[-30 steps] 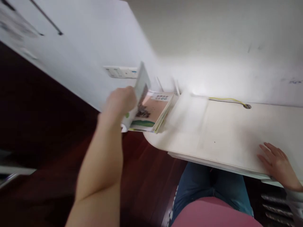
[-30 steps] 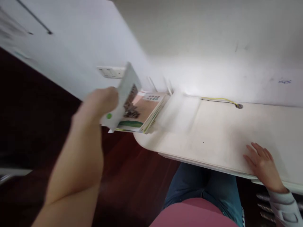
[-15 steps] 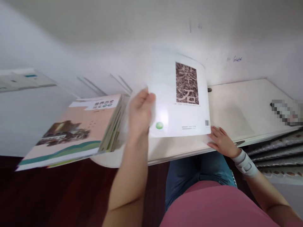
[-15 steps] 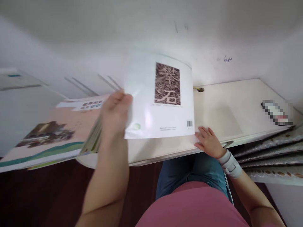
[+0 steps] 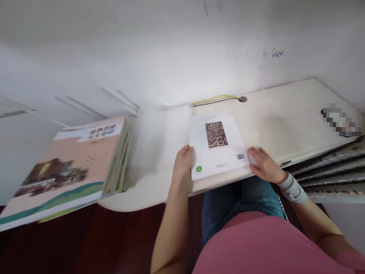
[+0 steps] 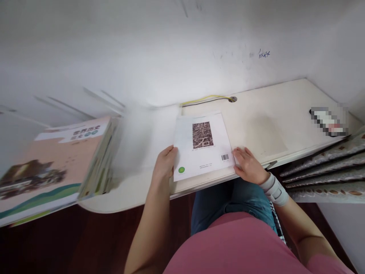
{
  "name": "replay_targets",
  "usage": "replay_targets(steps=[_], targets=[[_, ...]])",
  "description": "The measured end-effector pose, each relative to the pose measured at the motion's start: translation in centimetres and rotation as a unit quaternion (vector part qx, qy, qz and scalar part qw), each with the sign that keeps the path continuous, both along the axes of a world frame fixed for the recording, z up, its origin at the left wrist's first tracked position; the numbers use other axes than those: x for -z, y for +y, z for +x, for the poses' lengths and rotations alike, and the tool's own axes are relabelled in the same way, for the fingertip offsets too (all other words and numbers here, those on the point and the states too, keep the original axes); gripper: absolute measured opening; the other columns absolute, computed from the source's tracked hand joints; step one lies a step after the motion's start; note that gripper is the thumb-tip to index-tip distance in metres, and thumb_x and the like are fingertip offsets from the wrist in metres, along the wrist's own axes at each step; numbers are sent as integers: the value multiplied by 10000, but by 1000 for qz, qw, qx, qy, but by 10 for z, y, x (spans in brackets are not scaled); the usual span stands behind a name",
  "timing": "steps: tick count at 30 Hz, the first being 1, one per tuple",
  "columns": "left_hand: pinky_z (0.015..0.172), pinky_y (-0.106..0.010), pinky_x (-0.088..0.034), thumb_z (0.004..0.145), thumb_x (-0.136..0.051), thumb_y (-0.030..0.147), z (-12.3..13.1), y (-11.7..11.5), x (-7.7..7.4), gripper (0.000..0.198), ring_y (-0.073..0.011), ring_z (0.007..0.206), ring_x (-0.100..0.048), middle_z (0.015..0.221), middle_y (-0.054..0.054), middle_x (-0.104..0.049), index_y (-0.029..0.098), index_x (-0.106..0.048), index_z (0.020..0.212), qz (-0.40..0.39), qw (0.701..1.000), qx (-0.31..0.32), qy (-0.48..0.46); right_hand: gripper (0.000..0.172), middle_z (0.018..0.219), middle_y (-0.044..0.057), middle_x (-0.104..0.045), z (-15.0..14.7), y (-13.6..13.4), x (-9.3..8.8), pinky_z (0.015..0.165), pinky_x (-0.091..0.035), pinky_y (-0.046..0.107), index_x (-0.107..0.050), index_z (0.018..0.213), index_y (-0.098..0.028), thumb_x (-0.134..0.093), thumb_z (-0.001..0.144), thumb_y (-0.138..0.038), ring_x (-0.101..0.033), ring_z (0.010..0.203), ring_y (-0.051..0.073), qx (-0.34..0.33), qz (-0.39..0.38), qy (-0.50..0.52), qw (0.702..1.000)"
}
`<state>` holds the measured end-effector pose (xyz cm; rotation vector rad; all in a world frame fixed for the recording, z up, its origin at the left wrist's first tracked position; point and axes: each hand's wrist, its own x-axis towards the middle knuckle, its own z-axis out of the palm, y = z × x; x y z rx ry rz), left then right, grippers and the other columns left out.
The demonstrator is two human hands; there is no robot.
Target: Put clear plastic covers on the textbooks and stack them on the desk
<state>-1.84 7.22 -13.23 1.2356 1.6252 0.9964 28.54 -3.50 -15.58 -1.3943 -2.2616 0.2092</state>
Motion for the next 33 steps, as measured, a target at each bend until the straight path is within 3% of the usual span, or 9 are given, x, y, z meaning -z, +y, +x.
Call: replay_targets(steps=[3,7,10,12,17,26,29,31,33], targets=[[731,-321,-498,792,-431,346,0,-4,-6,369,-213,805,-647,890,-89,-693,131,-615,1030,28,983,31,179,480,1384,184,-509,-2,-2,-1,1112,-316,526,-464,1356,-130,-477,910,-309,-396,1353,277,-10,12,-32,999],[912,-399,-458,871,-396,290,10,-15,-19,402,-287,1020,-613,1103,-185,-649,91,-600,1155,56,898,82,428,396,1385,184,-509,-3,-4,-2,1091,-330,544,-572,1267,-175,-493,915,-338,-401,1348,290,-9,31,-51,998],[941,-418,-452,905,-375,264,19,-25,-23,379,-308,1103,-565,1220,-204,-607,92,-627,1130,65,844,107,522,364,1381,171,-517,-4,-4,-5,1084,-345,529,-610,1224,-184,-508,910,-338,-427,1329,290,-7,46,-47,998],[958,-431,-445,926,-348,249,24,-30,-23,407,-315,1167,-527,1279,-203,-587,70,-595,1196,67,828,113,545,352,1383,153,-521,-4,-5,-5,1085,-349,517,-617,1215,-190,-508,913,-334,-438,1321,285,-4,51,-47,998],[1030,-457,-390,950,-317,246,29,-38,-21,494,-332,1327,-401,1342,-206,-546,20,-427,1376,46,837,104,535,349,1366,117,-546,-3,-4,-3,1083,-348,523,-611,1221,-203,-496,920,-335,-436,1321,283,-7,53,-51,997],[1043,-467,-389,939,-337,253,28,-38,-23,486,-323,1322,-430,1316,-205,-571,41,-440,1364,86,888,101,441,351,1360,141,-545,-1,-4,-1,1081,-349,532,-612,1216,-183,-501,917,-329,-436,1319,291,-13,54,-50,997],[1071,-476,-367,947,-354,320,31,-44,-38,501,-305,1333,-424,1380,-175,-524,94,-427,1388,100,930,111,335,335,1364,148,-540,-1,-4,-4,1076,-354,537,-626,1189,-179,-504,917,-333,-448,1310,298,-13,50,-34,998],[1097,-446,-347,960,-337,412,36,-49,-49,543,-264,1341,-422,1430,-138,-481,152,-367,1436,106,958,151,220,310,1340,151,-560,-5,-4,-10,1065,-367,541,-645,1148,-185,-503,918,-337,-474,1288,295,-2,46,10,999],[1111,-429,-330,964,-289,497,44,-52,-58,597,-234,1351,-410,1449,-119,-461,191,-287,1476,111,966,209,102,303,1274,151,-610,-15,-2,-19,1028,-422,513,-650,1128,-192,-501,918,-352,-549,1211,278,23,35,95,995]])
